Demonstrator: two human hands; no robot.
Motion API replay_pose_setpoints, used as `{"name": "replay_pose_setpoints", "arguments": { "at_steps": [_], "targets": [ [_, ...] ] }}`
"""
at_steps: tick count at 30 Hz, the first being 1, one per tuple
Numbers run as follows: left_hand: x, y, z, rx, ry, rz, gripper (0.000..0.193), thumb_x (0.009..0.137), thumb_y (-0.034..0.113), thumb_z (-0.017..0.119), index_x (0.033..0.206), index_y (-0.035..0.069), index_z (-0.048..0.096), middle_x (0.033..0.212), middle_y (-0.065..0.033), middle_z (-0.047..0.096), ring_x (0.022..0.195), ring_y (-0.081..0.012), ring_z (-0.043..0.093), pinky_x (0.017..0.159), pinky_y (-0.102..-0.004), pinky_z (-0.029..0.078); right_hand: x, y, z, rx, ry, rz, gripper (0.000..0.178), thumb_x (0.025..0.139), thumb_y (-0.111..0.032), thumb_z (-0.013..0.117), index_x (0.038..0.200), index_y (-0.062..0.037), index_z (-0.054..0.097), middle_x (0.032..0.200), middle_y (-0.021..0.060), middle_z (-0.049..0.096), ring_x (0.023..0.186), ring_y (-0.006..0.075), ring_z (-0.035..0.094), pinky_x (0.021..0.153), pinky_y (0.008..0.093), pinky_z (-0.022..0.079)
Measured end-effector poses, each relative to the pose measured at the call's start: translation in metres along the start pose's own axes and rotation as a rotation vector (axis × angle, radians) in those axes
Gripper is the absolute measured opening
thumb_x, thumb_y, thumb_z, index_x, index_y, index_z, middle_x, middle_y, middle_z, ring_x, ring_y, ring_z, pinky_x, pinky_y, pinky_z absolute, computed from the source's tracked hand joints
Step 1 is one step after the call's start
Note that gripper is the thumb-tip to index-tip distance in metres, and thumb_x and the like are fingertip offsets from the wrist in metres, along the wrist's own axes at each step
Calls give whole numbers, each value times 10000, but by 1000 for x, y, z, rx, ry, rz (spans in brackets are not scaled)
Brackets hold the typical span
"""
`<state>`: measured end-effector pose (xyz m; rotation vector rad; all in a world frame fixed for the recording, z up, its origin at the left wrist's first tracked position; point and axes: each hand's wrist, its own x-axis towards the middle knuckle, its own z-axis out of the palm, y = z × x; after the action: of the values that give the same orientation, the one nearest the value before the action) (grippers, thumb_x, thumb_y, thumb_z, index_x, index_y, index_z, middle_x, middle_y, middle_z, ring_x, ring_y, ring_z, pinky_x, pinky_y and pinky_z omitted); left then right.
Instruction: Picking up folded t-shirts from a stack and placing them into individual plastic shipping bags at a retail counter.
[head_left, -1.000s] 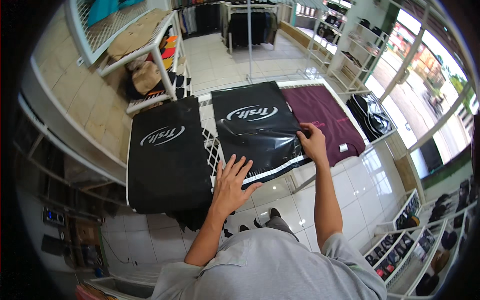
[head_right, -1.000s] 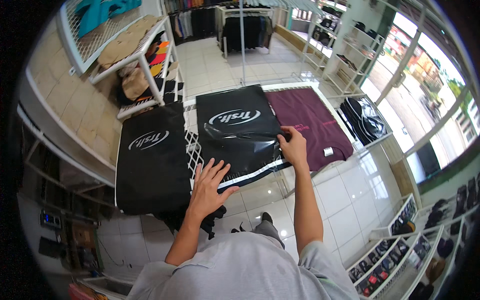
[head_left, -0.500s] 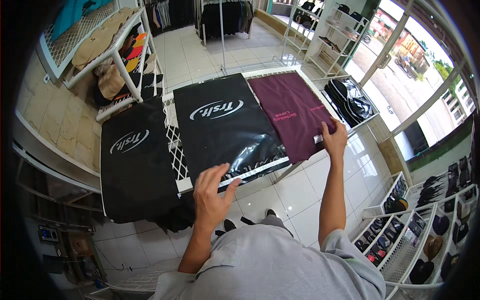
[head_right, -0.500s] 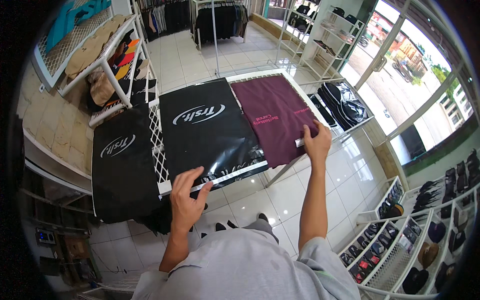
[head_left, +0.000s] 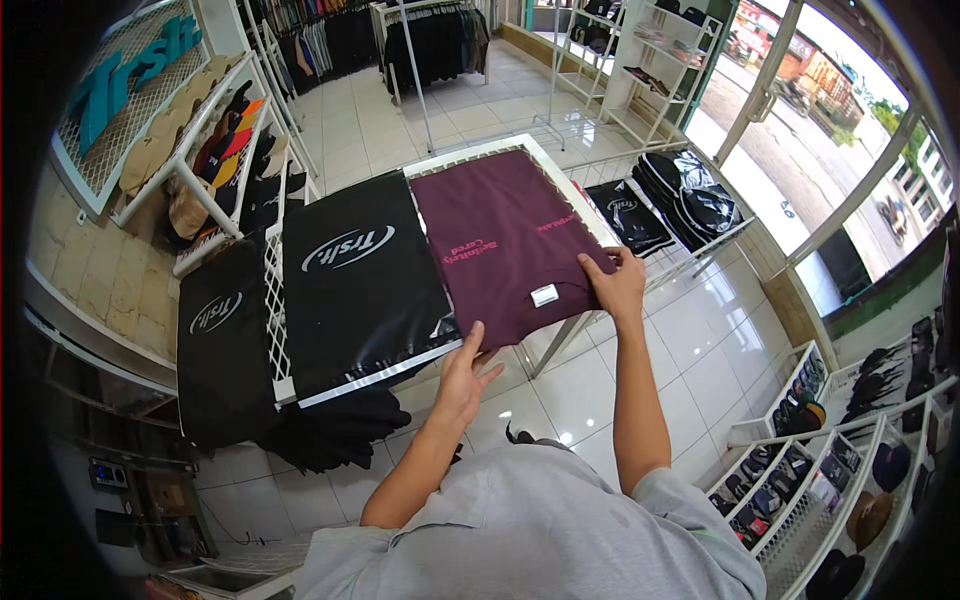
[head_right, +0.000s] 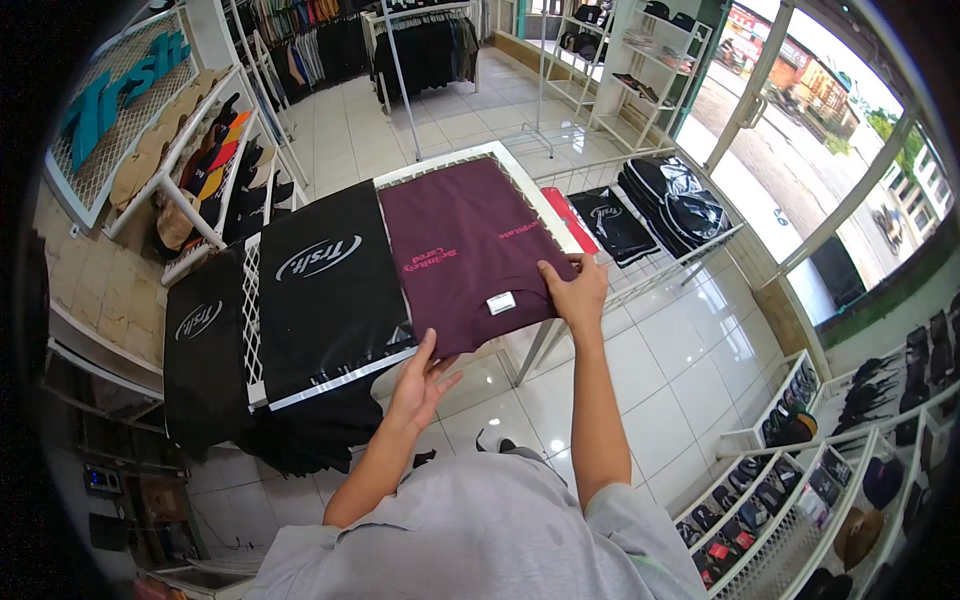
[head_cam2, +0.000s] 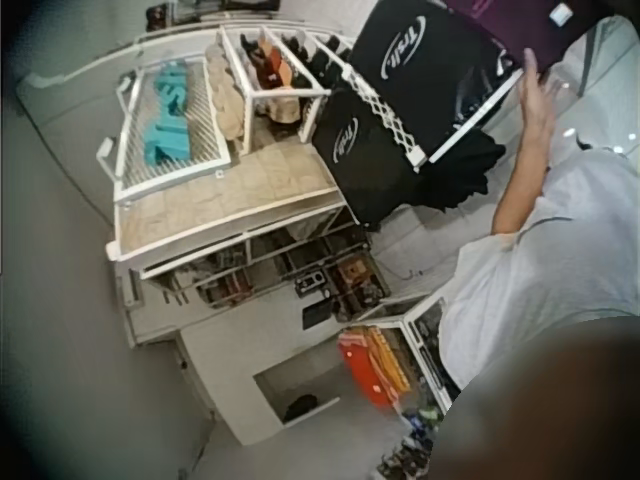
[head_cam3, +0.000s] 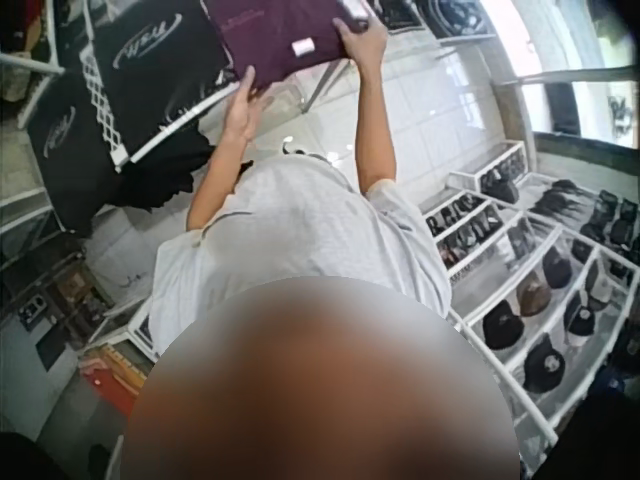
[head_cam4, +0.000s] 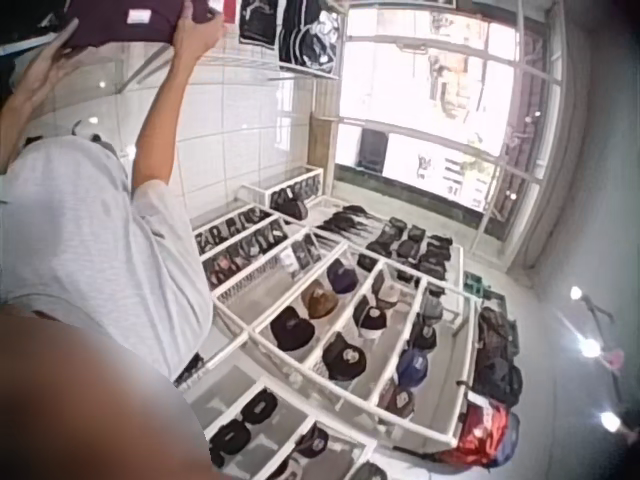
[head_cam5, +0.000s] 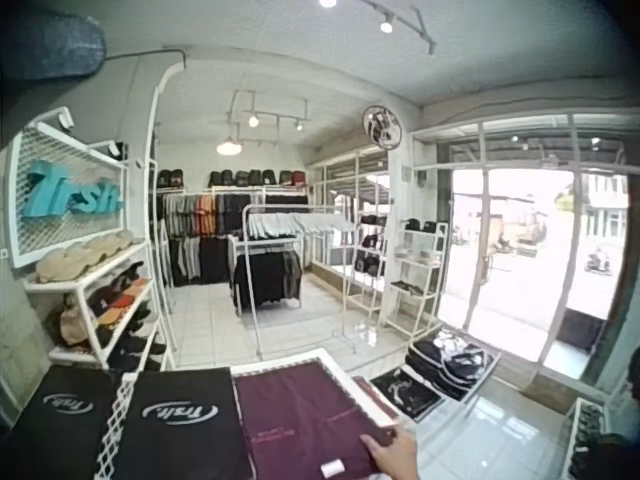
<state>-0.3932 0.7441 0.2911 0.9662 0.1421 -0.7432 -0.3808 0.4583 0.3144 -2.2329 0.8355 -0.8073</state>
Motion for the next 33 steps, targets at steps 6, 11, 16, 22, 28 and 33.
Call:
{"name": "replay_pose_setpoints", "arguments": {
  "at_steps": [6, 11, 16, 22, 28, 33],
  "targets": [
    [8, -26, 32, -139, 280, 203, 389, 967, 380, 703, 1245, 119, 630, 1198, -28, 660, 1080, -196, 606, 1036, -430, 439, 10, 23, -18, 253, -229, 65, 613, 727, -394, 902, 1140, 14, 704, 1006, 206, 726, 948, 278, 703, 857, 388, 544],
    [2, -40, 52, -219, 310, 315, 360, 951, 249, 718, 1252, 87, 605, 1238, -23, 638, 1133, -181, 599, 978, -362, 460, 18, 26, -35, 338, -437, 157, 553, 772, -321, 880, 1119, 67, 694, 948, 191, 739, 815, 218, 722, 737, 328, 566],
    [0, -43, 66, -321, 305, 355, 318, 948, 148, 715, 1238, 70, 610, 1212, -37, 652, 1106, -173, 614, 985, -355, 474, 22, 20, -46, 667, -559, 250, 407, 832, -172, 828, 1077, 118, 681, 980, 168, 749, 820, 178, 723, 726, 271, 568],
    [-4, -33, 87, -77, 351, 606, 312, 980, 132, 680, 1257, 5, 610, 1202, -66, 663, 1044, -150, 653, 929, -297, 528, 35, 17, -37, 690, -660, 174, 361, 839, -174, 760, 1075, 91, 694, 962, 135, 741, 808, 167, 691, 738, 274, 538],
    [40, -29, 102, 338, 434, 989, 220, 945, 122, 731, 1047, -42, 626, 1257, -187, 659, 1099, -205, 646, 958, -304, 501, 28, -39, -32, 302, -596, -279, 452, 908, -201, 653, 1309, -12, 566, 876, 174, 690, 760, 217, 652, 723, 353, 506],
    [69, -36, 114, 612, 428, 1065, 279, 900, 114, 758, 1054, -60, 604, 1407, -259, 591, 1367, -406, 522, 1114, -415, 416, 20, -77, -30, 314, -559, -545, 511, 932, -123, 557, 1436, -126, 469, 877, 255, 691, 730, 388, 672, 723, 465, 510]
  ]
}}
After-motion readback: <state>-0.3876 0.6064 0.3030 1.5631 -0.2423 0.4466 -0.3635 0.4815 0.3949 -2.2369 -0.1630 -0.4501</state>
